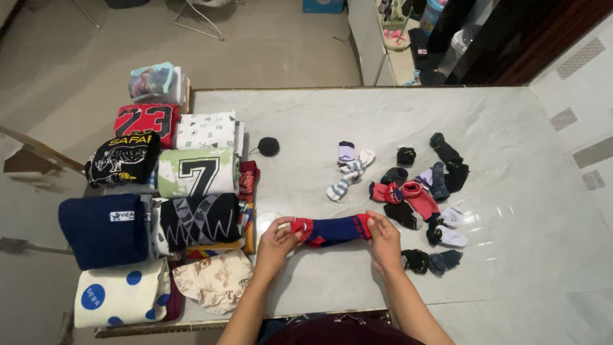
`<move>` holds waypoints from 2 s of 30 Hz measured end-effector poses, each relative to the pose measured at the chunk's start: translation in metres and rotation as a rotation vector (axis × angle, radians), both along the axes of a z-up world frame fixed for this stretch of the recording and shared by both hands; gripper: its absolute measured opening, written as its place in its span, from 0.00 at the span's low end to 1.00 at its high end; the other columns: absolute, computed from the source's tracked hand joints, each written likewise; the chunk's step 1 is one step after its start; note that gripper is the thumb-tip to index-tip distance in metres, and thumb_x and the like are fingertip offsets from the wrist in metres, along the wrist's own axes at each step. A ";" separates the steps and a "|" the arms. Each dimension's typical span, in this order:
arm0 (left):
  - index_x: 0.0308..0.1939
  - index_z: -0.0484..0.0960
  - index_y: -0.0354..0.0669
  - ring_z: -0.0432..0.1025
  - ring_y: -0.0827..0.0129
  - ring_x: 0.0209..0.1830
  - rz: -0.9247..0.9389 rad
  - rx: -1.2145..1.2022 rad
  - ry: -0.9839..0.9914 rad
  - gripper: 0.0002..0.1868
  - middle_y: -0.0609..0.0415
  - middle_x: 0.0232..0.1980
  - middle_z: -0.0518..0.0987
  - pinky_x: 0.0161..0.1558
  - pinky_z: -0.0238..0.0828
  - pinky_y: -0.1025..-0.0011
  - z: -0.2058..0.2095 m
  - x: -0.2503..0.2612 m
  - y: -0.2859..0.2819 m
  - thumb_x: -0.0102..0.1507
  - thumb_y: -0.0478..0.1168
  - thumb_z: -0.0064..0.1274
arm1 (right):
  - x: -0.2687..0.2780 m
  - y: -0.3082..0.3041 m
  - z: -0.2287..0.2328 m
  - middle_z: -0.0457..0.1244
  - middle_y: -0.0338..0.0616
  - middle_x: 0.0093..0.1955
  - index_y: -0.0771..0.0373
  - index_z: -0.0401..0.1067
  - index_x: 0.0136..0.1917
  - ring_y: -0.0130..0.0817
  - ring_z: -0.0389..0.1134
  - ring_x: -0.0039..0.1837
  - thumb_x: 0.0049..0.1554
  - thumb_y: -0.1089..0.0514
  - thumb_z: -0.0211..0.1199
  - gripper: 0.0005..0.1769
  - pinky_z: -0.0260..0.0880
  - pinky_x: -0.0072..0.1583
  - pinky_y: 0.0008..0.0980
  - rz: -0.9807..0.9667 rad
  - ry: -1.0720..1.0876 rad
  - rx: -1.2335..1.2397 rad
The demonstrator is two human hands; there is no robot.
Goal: The person folds a dark garment and places it on a stack of folded clothes. Then the person gathers a pile of socks, pairs them, and folds each pair, placing them on the table.
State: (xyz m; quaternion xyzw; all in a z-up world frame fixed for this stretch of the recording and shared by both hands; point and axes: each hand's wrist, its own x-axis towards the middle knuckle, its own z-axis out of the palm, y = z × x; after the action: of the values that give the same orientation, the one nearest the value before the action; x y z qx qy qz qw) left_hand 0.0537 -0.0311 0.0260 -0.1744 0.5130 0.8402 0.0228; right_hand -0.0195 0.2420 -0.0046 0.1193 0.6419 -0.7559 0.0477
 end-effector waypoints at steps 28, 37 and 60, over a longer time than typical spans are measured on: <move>0.60 0.75 0.36 0.79 0.73 0.48 -0.265 -0.257 0.082 0.26 0.54 0.53 0.84 0.44 0.76 0.78 -0.018 -0.046 -0.024 0.57 0.25 0.55 | -0.045 -0.005 -0.028 0.71 0.46 0.50 0.68 0.70 0.59 0.30 0.72 0.48 0.61 0.62 0.60 0.13 0.74 0.50 0.30 -0.072 -0.067 -0.133; 0.64 0.73 0.30 0.79 0.72 0.48 0.053 -0.226 0.083 0.26 0.48 0.50 0.84 0.50 0.76 0.78 -0.025 -0.052 -0.015 0.61 0.26 0.59 | -0.040 -0.005 -0.029 0.71 0.45 0.49 0.67 0.69 0.59 0.28 0.71 0.46 0.62 0.62 0.61 0.13 0.70 0.46 0.25 -0.063 -0.095 -0.171; 0.48 0.86 0.41 0.80 0.56 0.40 0.031 -1.026 0.159 0.11 0.47 0.40 0.85 0.43 0.75 0.65 -0.033 -0.046 -0.019 0.63 0.35 0.55 | -0.030 -0.025 -0.014 0.70 0.41 0.43 0.68 0.76 0.53 0.25 0.69 0.43 0.59 0.60 0.67 0.11 0.69 0.47 0.24 -0.044 0.233 0.484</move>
State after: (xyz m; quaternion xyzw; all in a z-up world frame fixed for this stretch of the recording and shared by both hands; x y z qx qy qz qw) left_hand 0.0076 -0.0506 -0.0069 -0.1063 0.8565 0.4913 -0.1170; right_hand -0.0498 0.2168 -0.0183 0.0532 0.8025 -0.5898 -0.0731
